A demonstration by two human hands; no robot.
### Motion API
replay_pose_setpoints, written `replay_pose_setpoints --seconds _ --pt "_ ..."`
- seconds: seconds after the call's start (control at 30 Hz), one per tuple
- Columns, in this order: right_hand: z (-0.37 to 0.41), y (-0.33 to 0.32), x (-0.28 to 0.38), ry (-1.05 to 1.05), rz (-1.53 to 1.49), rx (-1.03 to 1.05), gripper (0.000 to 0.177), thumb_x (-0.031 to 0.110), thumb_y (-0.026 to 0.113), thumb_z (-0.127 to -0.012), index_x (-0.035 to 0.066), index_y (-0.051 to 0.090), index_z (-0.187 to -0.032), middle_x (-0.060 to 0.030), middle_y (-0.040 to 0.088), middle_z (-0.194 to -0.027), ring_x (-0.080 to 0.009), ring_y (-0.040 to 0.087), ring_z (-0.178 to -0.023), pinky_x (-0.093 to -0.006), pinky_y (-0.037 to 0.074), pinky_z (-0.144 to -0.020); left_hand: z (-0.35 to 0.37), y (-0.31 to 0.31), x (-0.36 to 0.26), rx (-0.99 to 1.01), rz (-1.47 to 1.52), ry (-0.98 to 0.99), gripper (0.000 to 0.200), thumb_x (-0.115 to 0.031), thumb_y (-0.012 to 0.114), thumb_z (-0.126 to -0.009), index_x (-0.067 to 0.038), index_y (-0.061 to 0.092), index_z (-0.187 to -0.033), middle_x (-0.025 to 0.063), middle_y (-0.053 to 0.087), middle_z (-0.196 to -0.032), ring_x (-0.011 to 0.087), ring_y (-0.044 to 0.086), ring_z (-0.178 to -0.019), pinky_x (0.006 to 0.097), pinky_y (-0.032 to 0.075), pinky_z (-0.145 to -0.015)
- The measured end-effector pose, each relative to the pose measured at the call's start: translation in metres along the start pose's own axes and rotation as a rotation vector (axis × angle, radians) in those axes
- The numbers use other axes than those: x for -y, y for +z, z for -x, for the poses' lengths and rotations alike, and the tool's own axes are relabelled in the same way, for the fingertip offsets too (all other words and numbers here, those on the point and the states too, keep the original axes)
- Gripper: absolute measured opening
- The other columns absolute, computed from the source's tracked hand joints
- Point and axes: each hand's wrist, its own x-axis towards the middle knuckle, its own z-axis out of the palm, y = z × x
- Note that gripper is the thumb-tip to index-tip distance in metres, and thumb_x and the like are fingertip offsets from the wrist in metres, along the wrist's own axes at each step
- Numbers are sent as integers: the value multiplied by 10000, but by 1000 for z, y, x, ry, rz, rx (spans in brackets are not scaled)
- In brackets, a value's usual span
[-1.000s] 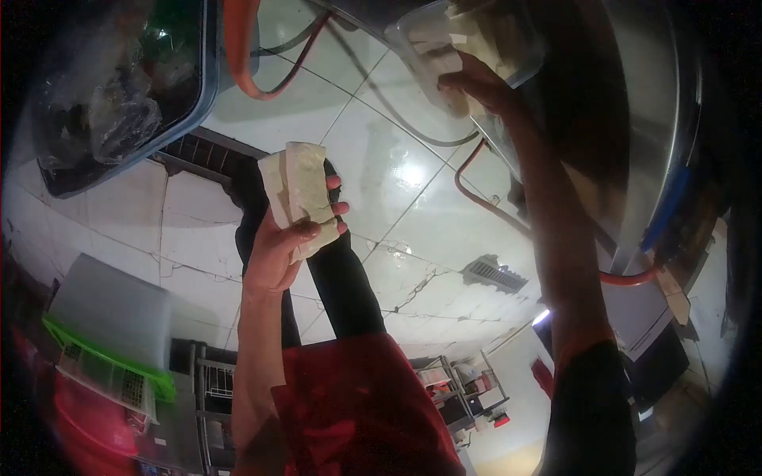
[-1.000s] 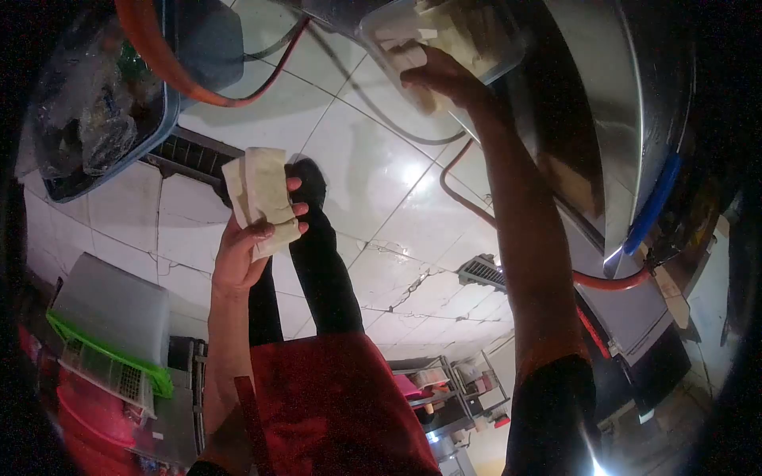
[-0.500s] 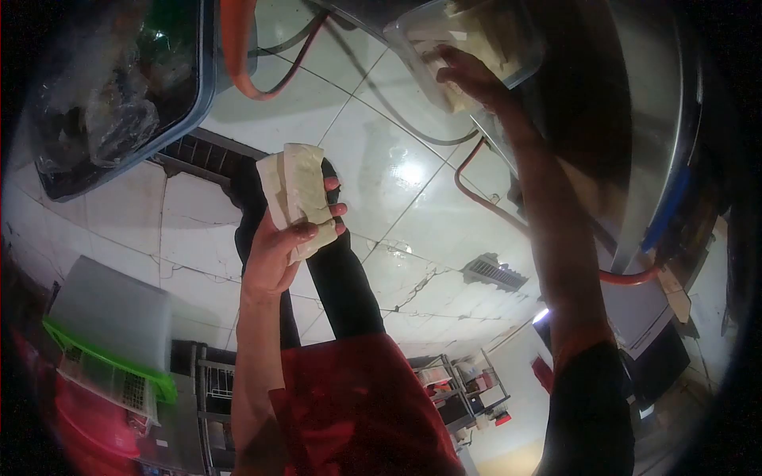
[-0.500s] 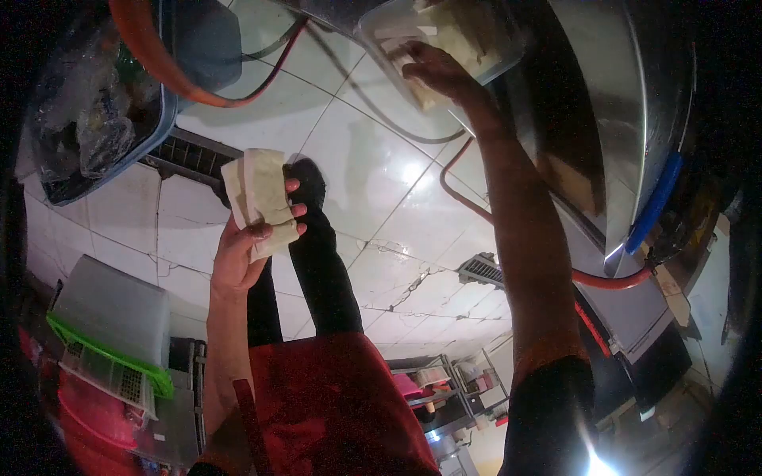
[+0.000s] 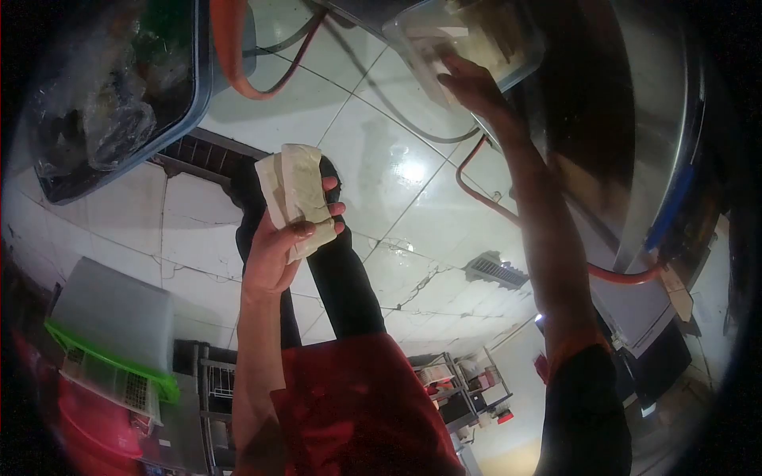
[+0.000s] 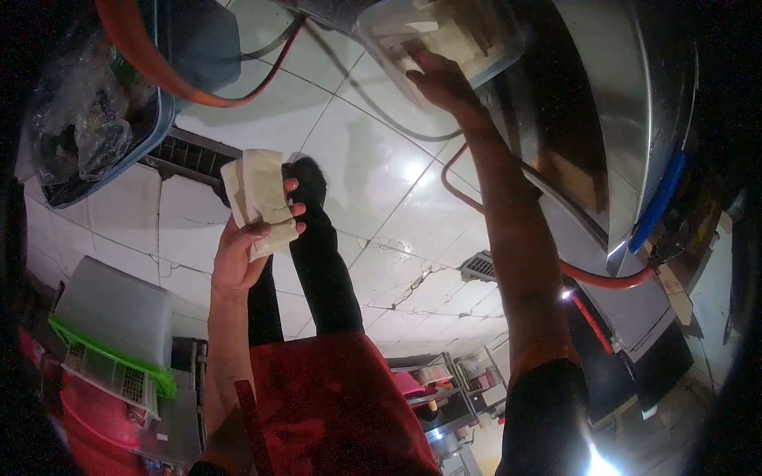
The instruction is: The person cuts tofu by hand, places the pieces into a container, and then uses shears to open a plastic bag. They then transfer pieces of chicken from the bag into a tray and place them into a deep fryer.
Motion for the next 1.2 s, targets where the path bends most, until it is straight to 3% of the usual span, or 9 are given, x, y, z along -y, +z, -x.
replay_pose_setpoints --seconds 0.33,0.43,0.53,0.6,0.63,0.7,0.87,1.03,1.2 --pt "-30 -7 41 -45 293 -440 449 304 693 -801 82 588 -1177 -82 616 -1187 -203 619 -1030 -305 490 -889 -4 5 3 3 51 -34 710 45 511 -736 -1 286 -1408 179 484 -1310 309 561 -1120 430 483 -933" --pt "-41 -14 52 259 -197 -334 587 269 755 -753 28 499 -1223 -93 660 -996 -189 634 -891 -314 503 -813 -6 12 4 -6 36 -51 719 38 531 -740 -6 283 -1413 178 474 -1325 308 550 -1137 431 477 -942" --pt "-57 -2 11 -62 -140 -364 566 243 734 -781 21 492 -1241 -77 663 -946 -170 626 -864 -300 503 -821 -10 13 8 31 52 -56 720 31 544 -745 -8 281 -1414 180 454 -1350 310 535 -1159 433 471 -953" --pt "-66 0 -14 8 -1565 -20 511 218 710 -811 31 510 -1242 -80 662 -978 -167 621 -887 -303 503 -833 -15 20 6 31 64 -46 722 32 545 -745 -8 280 -1415 181 449 -1356 312 530 -1165 433 468 -958" --pt "-53 -3 5 7 -1563 -20 511 218 710 -811 31 510 -1242 -80 662 -978 -167 621 -887 -303 503 -833 -17 24 6 29 75 -39 724 33 547 -745 -8 279 -1416 183 444 -1362 314 526 -1170 434 465 -964" --pt "5 -11 85 8 -219 -439 441 273 709 -801 63 575 -1165 -67 640 -1109 -163 634 -949 -274 502 -827 -26 27 9 22 74 -9 732 28 563 -744 -10 277 -1417 185 441 -1366 321 521 -1177 436 462 -965" --pt "109 -12 157 234 -1024 318 565 251 625 -903 72 380 -1379 -62 599 -1157 -130 566 -1020 -306 496 -841 -58 53 16 0 -157 125 749 -24 612 -767 -11 259 -1428 178 460 -1346 328 516 -1190 413 457 -961" --pt "134 2 169 289 -1236 199 563 272 571 -943 81 324 -1412 -62 496 -1274 -159 534 -1105 -398 507 -878 -89 88 15 -116 -1007 510 760 -193 629 -845 7 207 -1445 239 488 -1265 377 542 -1144 404 476 -906" --pt "126 1 147 263 -1505 159 478 267 512 -976 78 333 -1377 -51 524 -1203 -169 557 -1060 -415 520 -845 -87 104 4 -86 -1037 322 761 -229 584 -867 13 166 -1455 288 469 -1274 434 564 -1072 438 482 -876"
